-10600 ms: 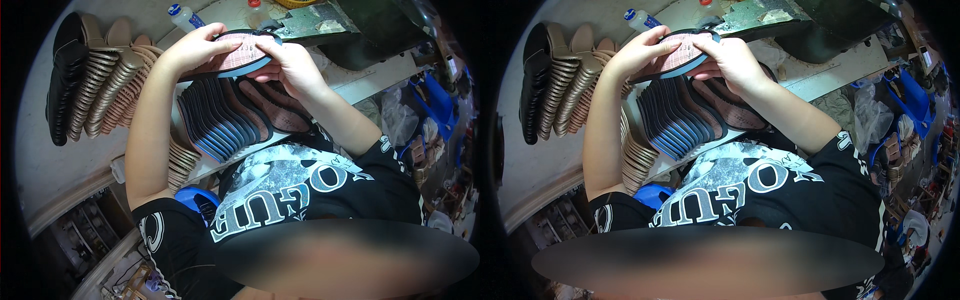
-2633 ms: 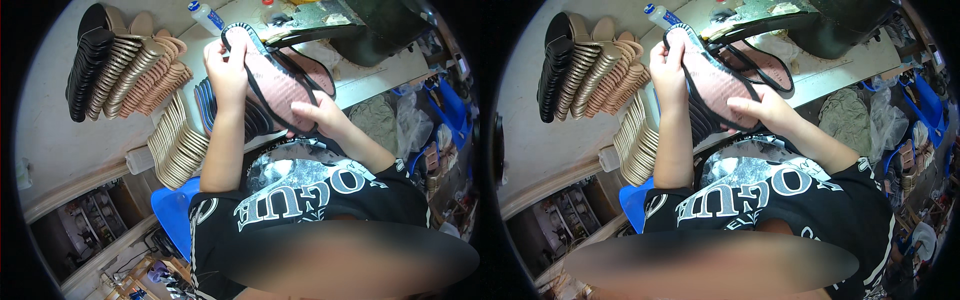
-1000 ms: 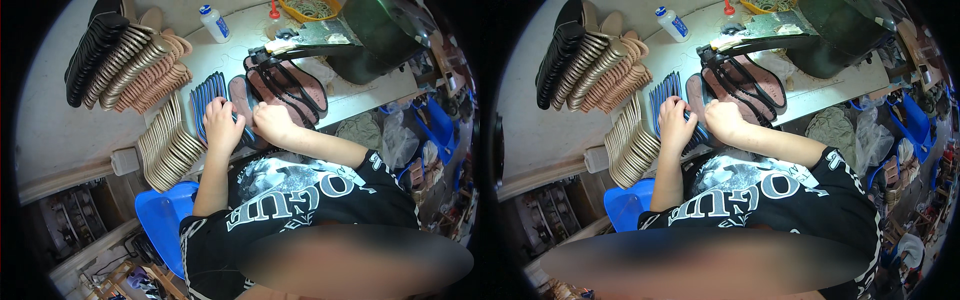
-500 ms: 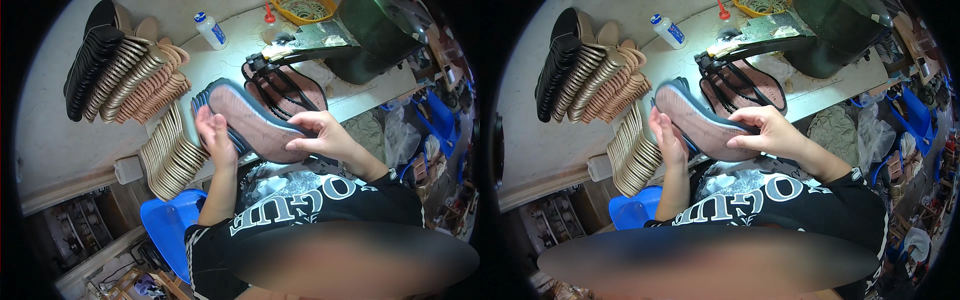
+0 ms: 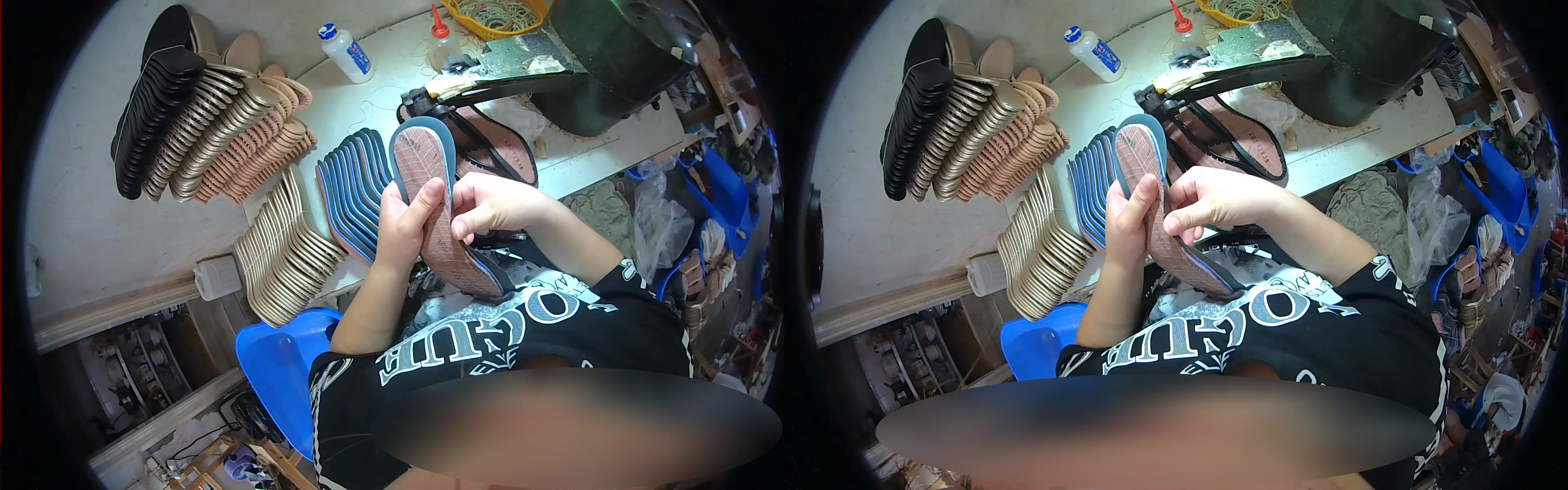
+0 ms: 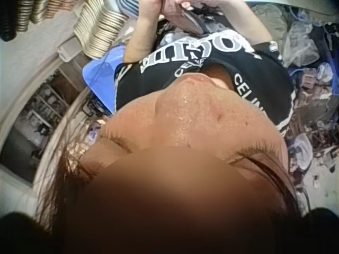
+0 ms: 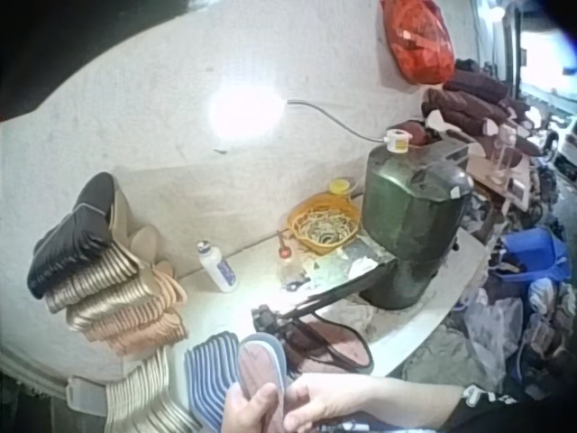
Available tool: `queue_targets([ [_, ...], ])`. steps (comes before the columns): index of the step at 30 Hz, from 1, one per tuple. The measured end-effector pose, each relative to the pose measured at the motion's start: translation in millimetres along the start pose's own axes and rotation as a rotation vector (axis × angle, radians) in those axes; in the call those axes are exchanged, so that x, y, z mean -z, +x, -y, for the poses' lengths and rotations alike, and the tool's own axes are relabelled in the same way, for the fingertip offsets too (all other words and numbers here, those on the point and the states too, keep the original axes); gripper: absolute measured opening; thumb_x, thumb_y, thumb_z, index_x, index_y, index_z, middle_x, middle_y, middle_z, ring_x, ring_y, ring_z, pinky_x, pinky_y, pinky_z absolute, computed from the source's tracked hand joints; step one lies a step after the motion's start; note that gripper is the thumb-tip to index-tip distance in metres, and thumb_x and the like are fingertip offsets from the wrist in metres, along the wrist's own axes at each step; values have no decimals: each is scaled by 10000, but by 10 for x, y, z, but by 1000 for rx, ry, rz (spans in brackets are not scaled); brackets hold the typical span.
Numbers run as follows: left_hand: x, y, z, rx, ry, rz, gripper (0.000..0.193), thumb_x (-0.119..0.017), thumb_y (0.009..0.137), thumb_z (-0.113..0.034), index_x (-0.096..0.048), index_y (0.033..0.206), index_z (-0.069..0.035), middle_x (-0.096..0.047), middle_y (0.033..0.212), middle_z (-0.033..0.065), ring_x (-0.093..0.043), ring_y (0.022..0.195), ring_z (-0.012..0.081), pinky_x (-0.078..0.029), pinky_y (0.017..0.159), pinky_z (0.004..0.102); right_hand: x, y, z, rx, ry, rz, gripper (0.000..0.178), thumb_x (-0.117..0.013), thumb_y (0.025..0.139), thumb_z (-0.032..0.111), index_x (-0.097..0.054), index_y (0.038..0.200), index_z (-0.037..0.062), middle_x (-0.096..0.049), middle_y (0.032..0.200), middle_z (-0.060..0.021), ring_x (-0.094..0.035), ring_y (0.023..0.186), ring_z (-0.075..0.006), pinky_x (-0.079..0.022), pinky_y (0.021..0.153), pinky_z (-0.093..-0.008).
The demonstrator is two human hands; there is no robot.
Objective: The worker is assembling shoe soles and components by hand at a workbench.
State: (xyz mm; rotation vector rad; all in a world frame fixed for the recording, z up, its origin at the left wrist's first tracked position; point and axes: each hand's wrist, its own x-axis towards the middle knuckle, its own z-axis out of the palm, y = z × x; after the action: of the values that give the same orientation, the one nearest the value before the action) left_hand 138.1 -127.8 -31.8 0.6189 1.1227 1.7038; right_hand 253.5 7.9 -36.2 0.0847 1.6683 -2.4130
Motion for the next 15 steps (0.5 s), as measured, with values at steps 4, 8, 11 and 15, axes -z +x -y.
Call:
queue_targets([
  [4,13,37,111,-54,285,-102,342,-626,896,-286,-603,1021,31,-653,894,73,-613,758,121,-501,693,258,-24,-4,95,-167,-439,-161,338,-726,800,346,-663,732,21,-492,577,41,-416,545,-39,-320,485,-226],
  [8,-19,55,-23,23,46,-121,441,-693,851,-307,-565,1078,49,-639,969,92,-611,843,130,-495,772,269,-61,-20,292,-189,-592,-142,409,-707,820,355,-614,639,-1,-427,509,39,-384,483,-58,-311,451,-252],
  [11,99,71,-22,32,223,-82,617,-818,710,-256,-504,1132,67,-622,993,102,-607,885,144,-491,808,285,-184,-53,289,-36,-463,-177,427,-703,812,381,-627,686,-20,-497,542,-19,-458,519,-76,-362,491,-256],
  [15,-7,86,-128,30,283,-55,571,-812,687,-126,-505,1131,61,-622,1006,103,-607,894,150,-495,809,300,-196,-30,134,174,-352,-99,432,-659,848,400,-655,825,-31,-587,638,-55,-563,627,-95,-447,596,-229],
])
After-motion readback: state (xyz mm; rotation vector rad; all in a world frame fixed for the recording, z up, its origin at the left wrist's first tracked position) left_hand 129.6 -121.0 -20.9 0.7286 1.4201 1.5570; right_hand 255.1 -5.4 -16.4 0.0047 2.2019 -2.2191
